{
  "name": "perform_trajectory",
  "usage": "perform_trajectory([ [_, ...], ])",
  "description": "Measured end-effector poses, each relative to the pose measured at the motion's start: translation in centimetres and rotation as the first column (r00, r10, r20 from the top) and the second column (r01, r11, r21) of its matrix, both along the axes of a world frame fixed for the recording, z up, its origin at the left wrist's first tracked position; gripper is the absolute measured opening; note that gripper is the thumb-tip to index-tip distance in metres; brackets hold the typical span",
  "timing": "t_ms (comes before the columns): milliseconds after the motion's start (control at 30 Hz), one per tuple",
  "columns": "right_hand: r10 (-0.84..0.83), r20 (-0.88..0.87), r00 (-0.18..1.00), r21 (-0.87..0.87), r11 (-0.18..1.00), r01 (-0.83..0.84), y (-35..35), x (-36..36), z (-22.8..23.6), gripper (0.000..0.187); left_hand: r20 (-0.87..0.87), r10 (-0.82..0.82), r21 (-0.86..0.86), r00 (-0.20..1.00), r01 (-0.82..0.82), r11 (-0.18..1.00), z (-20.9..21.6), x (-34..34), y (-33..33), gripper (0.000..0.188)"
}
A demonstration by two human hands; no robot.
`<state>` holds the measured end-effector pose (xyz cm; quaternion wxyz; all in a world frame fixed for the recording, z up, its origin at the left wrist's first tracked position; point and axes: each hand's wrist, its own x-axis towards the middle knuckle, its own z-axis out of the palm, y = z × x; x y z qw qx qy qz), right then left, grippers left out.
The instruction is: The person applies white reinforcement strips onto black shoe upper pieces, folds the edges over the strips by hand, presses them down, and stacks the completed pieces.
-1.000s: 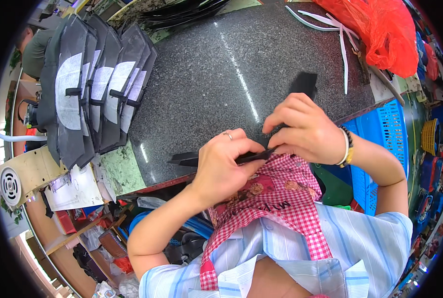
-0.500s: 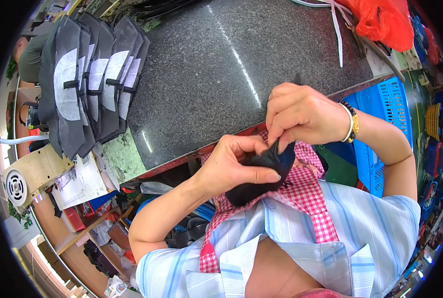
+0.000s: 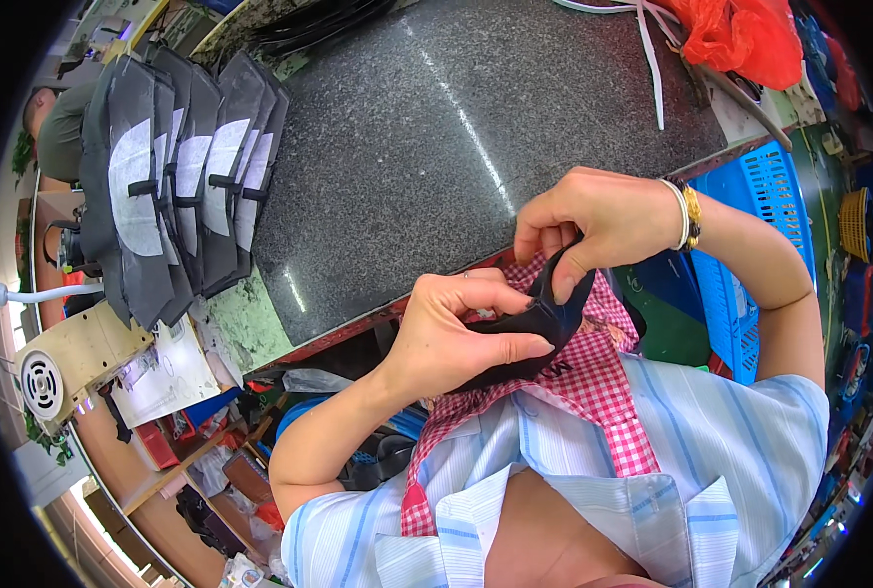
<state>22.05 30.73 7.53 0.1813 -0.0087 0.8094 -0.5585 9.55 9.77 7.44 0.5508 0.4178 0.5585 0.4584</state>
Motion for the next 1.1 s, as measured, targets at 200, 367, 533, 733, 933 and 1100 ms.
perform_trajectory([
  [200,0.168,-0.023,0.985,-0.022,0.985,-0.169,-1.0,-0.5,1.6,0.032,-0.284,-0.038,-0.094,0.958,0.012,0.995,2.8,-1.4,1.4,0.044],
  [367,-0.022,-0.135,0.991,0.071,0.997,0.031,-1.6,-1.8,2.5,0.026,-0.411,-0.12,-0.137,0.904,0.069,0.988,3.3,-4.5,2.2,0.022],
  [533,0.034,-0.505,0.862,0.28,0.952,0.126,2.3,-8.8,4.8,0.022,-0.876,0.398,0.438,0.271,0.103,0.893,5.2,-8.6,2.7,0.043],
  [733,0.11,-0.985,0.132,0.17,0.502,0.848,14.1,-24.1,2.8,0.015,-0.647,0.245,0.637,-0.722,-0.336,0.694,8.1,-21.0,-2.1,0.081],
  [933,-0.173,-0.335,0.926,0.78,0.5,0.376,14.2,-29.3,-7.1,0.055,-0.845,0.299,0.481,-0.444,-0.384,0.788,4.4,-23.7,-5.2,0.063],
  [1100,-0.082,-0.787,0.611,0.471,0.559,0.682,15.0,-19.2,-7.2,0.032,-0.893,0.39,0.423,-0.225,-0.715,0.556,8.3,-22.9,-7.1,0.047],
])
